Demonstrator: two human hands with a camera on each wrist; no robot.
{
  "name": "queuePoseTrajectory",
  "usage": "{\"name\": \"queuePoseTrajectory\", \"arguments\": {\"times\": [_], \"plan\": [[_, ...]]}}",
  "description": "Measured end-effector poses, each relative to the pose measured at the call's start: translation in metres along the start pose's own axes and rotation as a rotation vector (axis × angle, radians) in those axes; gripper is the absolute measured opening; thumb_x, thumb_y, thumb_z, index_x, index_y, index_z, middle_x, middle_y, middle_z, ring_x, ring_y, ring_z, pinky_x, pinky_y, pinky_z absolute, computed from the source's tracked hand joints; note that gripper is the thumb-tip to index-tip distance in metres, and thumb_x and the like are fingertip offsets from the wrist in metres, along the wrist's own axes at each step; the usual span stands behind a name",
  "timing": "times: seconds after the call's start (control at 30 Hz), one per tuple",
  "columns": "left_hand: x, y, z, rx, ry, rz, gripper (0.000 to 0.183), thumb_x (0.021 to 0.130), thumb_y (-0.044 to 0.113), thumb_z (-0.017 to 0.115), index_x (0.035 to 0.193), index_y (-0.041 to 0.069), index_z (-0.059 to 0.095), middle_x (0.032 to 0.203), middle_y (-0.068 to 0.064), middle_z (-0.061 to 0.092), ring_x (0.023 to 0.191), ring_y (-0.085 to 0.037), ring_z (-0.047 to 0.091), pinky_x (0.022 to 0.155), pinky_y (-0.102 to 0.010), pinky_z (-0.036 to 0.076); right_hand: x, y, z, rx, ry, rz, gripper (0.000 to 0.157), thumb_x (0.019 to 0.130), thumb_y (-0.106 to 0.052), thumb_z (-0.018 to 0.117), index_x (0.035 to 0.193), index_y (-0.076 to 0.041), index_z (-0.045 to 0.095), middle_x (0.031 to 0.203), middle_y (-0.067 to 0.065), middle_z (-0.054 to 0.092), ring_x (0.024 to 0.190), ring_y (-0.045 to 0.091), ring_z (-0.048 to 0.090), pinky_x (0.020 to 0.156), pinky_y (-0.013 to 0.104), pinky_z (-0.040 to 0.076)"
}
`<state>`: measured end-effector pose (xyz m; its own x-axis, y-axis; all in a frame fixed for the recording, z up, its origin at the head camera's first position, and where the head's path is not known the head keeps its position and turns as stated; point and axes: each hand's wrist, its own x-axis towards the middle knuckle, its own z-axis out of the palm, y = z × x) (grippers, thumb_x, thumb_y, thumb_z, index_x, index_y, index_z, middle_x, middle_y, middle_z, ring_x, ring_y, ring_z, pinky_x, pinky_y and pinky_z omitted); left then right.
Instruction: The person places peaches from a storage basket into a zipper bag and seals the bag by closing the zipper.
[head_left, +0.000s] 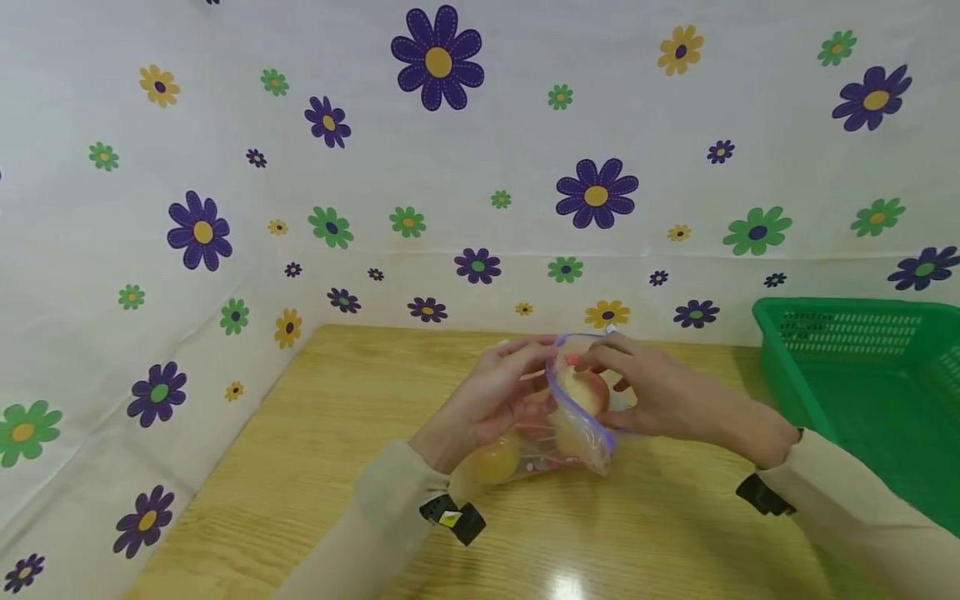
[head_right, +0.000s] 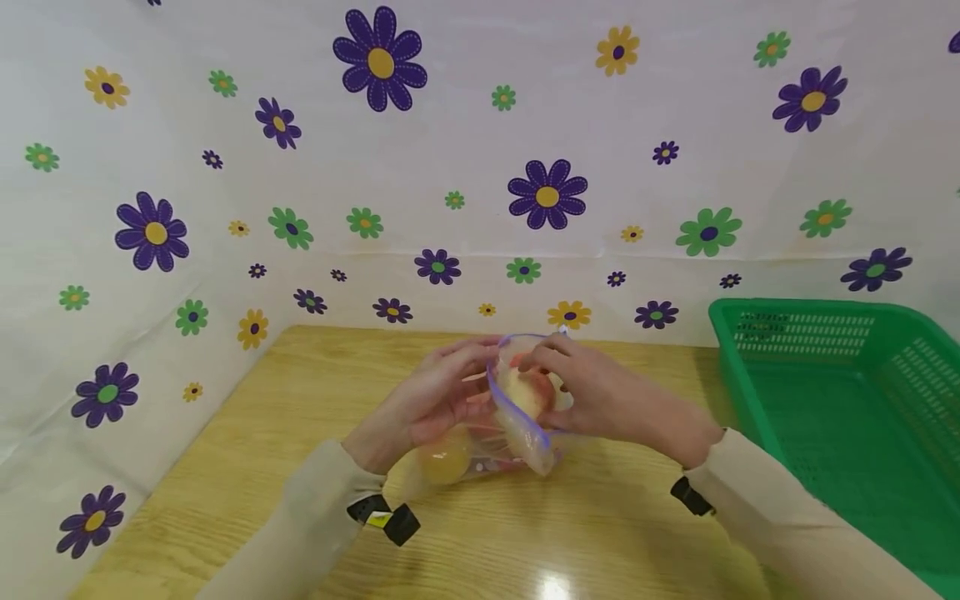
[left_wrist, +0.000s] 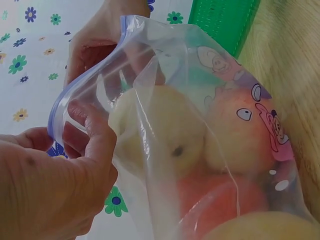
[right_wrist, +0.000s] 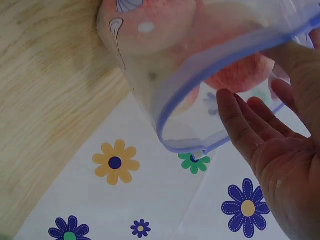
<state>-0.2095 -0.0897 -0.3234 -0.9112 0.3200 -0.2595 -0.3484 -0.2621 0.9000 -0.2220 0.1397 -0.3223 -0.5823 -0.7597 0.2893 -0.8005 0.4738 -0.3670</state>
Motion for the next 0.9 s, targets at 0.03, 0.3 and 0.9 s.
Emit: {"name": "queuePoseTrajectory", "arguments": {"times": [0.03,0.3,0.9], "plan": [[0.000,0.000,-0.001,-0.001,0.007,0.000,0.033,0.105,0.020,0.056,0.134,0.007,0.060,0.106,0.000,0.061,0.100,-0.015,0.059,0.073,-0.023,0.059,0.000,0.000,0.001,0.009,0.016,0.001,0.047,0.079,-0.002,0.086,0.119,-0.005,0.061,0.119,0.006,0.062,0.105,0.021,0.064,0.078,0.029,0.063],[-0.002,0.002,-0.007,-0.009,0.002,0.014,0.034,0.106,0.019,0.054,0.136,0.004,0.058,0.107,-0.001,0.060,0.100,-0.015,0.059,0.074,-0.022,0.061,0.002,0.000,0.002,0.103,0.085,-0.058,0.025,0.086,0.003,0.078,0.105,-0.010,0.068,0.103,0.000,0.071,0.095,0.017,0.070,0.078,0.028,0.064],[-0.004,0.001,-0.010,0.006,0.033,0.039,0.031,0.104,0.015,0.057,0.133,0.007,0.059,0.104,-0.001,0.059,0.091,-0.013,0.056,0.066,-0.018,0.056,0.004,0.038,-0.026,-0.306,-0.081,0.227,0.048,0.092,-0.006,0.074,0.138,-0.016,0.064,0.121,0.014,0.068,0.099,0.029,0.069,0.082,0.044,0.063]]}}
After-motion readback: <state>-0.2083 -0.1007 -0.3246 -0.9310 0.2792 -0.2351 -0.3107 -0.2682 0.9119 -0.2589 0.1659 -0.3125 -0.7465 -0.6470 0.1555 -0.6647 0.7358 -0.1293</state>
